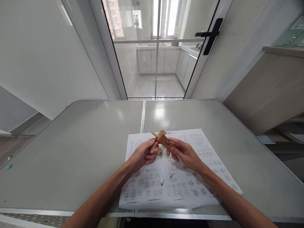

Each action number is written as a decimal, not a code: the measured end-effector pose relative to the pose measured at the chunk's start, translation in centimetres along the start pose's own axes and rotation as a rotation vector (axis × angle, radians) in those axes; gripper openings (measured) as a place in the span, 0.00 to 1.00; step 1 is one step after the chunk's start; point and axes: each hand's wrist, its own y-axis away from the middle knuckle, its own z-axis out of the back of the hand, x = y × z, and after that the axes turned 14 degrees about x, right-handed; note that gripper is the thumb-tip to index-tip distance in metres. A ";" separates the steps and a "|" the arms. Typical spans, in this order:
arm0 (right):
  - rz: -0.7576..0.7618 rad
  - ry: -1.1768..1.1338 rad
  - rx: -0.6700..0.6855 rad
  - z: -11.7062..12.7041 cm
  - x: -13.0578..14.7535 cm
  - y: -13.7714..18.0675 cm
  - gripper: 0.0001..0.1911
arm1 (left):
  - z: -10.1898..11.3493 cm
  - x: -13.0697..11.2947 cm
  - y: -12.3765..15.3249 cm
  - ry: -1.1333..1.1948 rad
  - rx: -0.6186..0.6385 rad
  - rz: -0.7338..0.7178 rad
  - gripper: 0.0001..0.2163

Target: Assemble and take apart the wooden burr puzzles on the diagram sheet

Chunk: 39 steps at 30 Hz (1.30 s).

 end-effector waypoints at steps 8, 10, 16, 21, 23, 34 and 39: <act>-0.029 -0.034 -0.059 -0.6 0.1 -0.3 0.18 | -0.7 0.3 0.1 -0.175 0.043 0.012 0.17; -0.028 -0.066 -0.050 -0.7 0.1 -0.4 0.19 | -0.7 0.2 0.1 -0.169 0.056 0.022 0.17; -0.034 -0.091 -0.028 -0.6 0.2 -0.4 0.20 | -0.7 -0.2 0.6 -0.154 0.107 0.014 0.18; -0.064 -0.035 -0.019 -0.3 -0.2 0.0 0.15 | -0.6 0.0 0.7 -0.171 0.118 0.027 0.19; -0.068 -0.006 -0.012 -0.2 -0.2 0.1 0.13 | -0.6 0.3 0.7 -0.177 0.126 0.018 0.19; -0.055 0.159 -0.061 0.0 0.7 0.3 0.14 | -0.5 1.2 0.3 -0.135 0.153 -0.012 0.19; -0.044 0.183 -0.013 0.5 0.8 0.4 0.13 | -0.5 1.2 0.3 -0.123 0.169 0.016 0.20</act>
